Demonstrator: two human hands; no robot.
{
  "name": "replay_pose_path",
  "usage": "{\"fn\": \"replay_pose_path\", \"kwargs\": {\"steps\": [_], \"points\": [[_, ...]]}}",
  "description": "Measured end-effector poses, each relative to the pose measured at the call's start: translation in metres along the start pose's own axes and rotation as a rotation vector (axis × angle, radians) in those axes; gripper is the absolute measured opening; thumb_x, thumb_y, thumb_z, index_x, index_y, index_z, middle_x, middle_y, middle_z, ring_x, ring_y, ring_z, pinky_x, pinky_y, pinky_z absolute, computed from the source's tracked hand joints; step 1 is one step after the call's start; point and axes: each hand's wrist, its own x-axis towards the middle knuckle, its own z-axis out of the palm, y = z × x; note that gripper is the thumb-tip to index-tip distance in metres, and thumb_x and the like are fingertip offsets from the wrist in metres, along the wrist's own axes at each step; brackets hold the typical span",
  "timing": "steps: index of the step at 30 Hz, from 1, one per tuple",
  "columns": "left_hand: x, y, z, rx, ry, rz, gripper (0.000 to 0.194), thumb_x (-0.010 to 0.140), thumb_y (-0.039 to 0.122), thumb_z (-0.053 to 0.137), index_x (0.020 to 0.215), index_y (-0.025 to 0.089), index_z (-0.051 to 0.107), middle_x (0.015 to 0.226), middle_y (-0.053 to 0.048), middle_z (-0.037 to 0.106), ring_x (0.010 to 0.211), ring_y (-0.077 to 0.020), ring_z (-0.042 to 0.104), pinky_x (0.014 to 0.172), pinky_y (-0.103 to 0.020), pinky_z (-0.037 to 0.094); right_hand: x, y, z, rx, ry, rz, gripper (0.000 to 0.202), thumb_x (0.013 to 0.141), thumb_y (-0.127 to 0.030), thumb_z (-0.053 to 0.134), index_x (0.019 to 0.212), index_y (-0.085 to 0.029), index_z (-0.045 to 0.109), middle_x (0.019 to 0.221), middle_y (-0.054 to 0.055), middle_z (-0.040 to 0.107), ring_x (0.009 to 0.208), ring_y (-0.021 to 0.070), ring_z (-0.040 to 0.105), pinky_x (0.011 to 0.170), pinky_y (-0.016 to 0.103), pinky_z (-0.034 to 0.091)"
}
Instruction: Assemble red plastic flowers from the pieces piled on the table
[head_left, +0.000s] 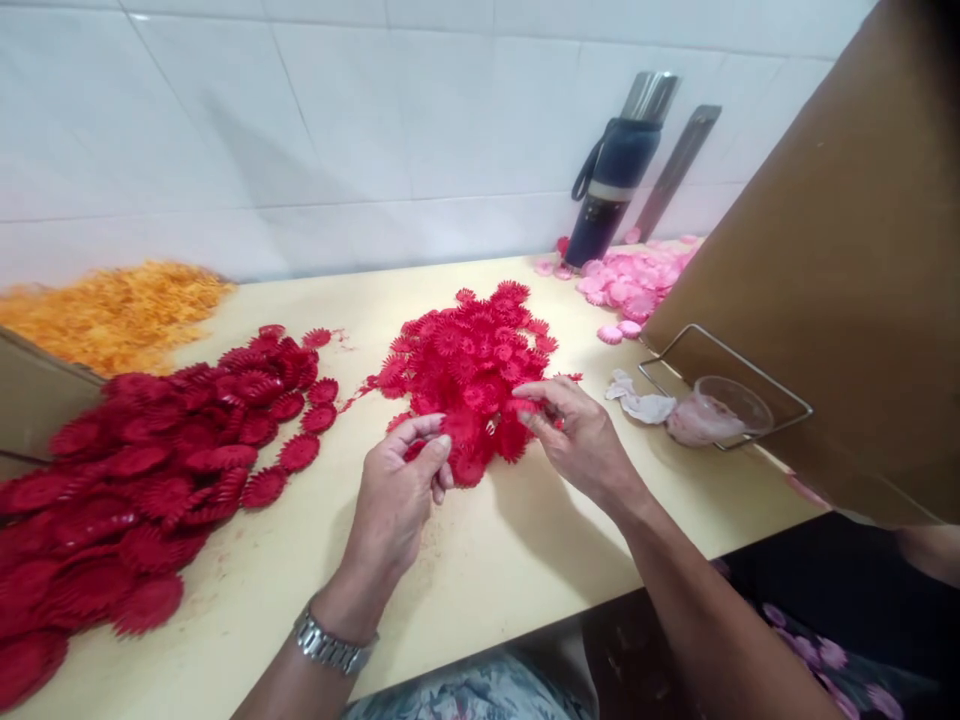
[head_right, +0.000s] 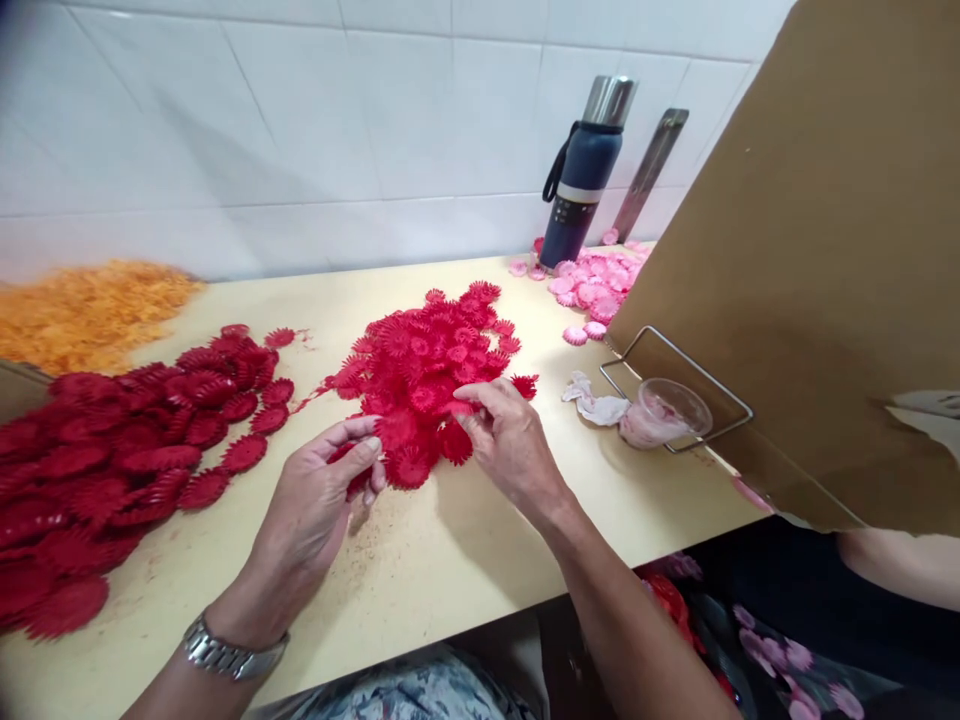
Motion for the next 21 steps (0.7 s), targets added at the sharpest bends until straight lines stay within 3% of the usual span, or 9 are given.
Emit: {"fn": "replay_pose_path", "kwargs": {"steps": [2,4,8,11,13,15,18,21], "points": [[0.003,0.001,-0.005,0.078,-0.039,0.001,0.042,0.068,0.020,0.065,0.108,0.016,0.055,0.090,-0.003,0.061,0.044,-0.0045,0.046,0.037,-0.018,0.033,0.003,0.003,-0.002,-0.046,-0.065,-0.044,0.032,0.080,-0.020,0.054,0.112,-0.019,0.058,0.107,0.008,0.057,0.097,0.0186,0.055,0.086,0.033,0.044],[0.000,0.001,-0.014,0.126,-0.048,0.009,0.045,0.070,0.024,0.065,0.113,0.019,0.053,0.108,-0.005,0.056,0.047,-0.0037,0.046,0.038,-0.019,0.034,-0.001,0.005,-0.003,-0.120,-0.086,-0.082,0.040,0.082,-0.023,0.054,0.121,-0.020,0.052,0.115,0.010,0.054,0.106,0.0211,0.051,0.093,0.038,0.042],[-0.016,0.000,-0.029,-0.015,-0.011,-0.007,0.033,0.072,0.026,0.064,0.103,0.018,0.057,0.097,-0.004,0.059,0.052,-0.0055,0.048,0.043,-0.018,0.038,-0.018,0.007,0.004,-0.361,-0.108,-0.226,0.042,0.083,-0.033,0.055,0.124,-0.024,0.051,0.121,0.012,0.052,0.113,0.0270,0.045,0.091,0.045,0.040],[-0.027,0.003,-0.028,-0.280,-0.095,-0.101,0.030,0.070,0.016,0.062,0.100,0.019,0.058,0.095,-0.004,0.062,0.067,-0.0109,0.056,0.058,-0.022,0.046,-0.019,0.006,0.021,-0.529,-0.233,-0.369,0.051,0.082,-0.038,0.057,0.130,-0.033,0.043,0.137,0.009,0.040,0.126,0.0319,0.033,0.096,0.053,0.033],[-0.031,0.004,-0.024,-0.388,-0.130,-0.147,0.033,0.066,0.007,0.059,0.097,0.018,0.060,0.097,-0.006,0.063,0.079,-0.0148,0.059,0.068,-0.025,0.049,-0.011,0.008,0.036,-0.597,-0.274,-0.441,0.049,0.084,-0.041,0.052,0.132,-0.035,0.040,0.143,0.008,0.033,0.131,0.0327,0.024,0.100,0.057,0.024],[-0.032,0.003,-0.023,-0.407,-0.093,-0.158,0.030,0.064,0.004,0.058,0.092,0.017,0.062,0.098,-0.007,0.065,0.088,-0.0174,0.060,0.079,-0.028,0.049,0.002,0.013,0.051,-0.640,-0.282,-0.481,0.047,0.087,-0.045,0.045,0.133,-0.036,0.039,0.146,0.007,0.029,0.134,0.0322,0.019,0.102,0.059,0.018],[-0.031,-0.003,-0.027,-0.419,0.000,-0.153,0.018,0.063,0.008,0.066,0.079,0.016,0.064,0.096,-0.006,0.066,0.095,-0.0215,0.062,0.089,-0.030,0.046,0.026,0.023,0.067,-0.674,-0.284,-0.479,0.047,0.090,-0.046,0.038,0.135,-0.035,0.035,0.147,0.007,0.026,0.135,0.0317,0.018,0.102,0.059,0.017],[-0.029,-0.006,-0.035,-0.426,0.036,-0.156,0.013,0.058,0.010,0.073,0.066,0.014,0.063,0.093,-0.006,0.066,0.096,-0.0247,0.063,0.088,-0.032,0.049,0.048,0.028,0.075,-0.699,-0.297,-0.449,0.047,0.090,-0.045,0.039,0.135,-0.036,0.034,0.147,0.008,0.026,0.134,0.0322,0.019,0.101,0.059,0.020]]}}
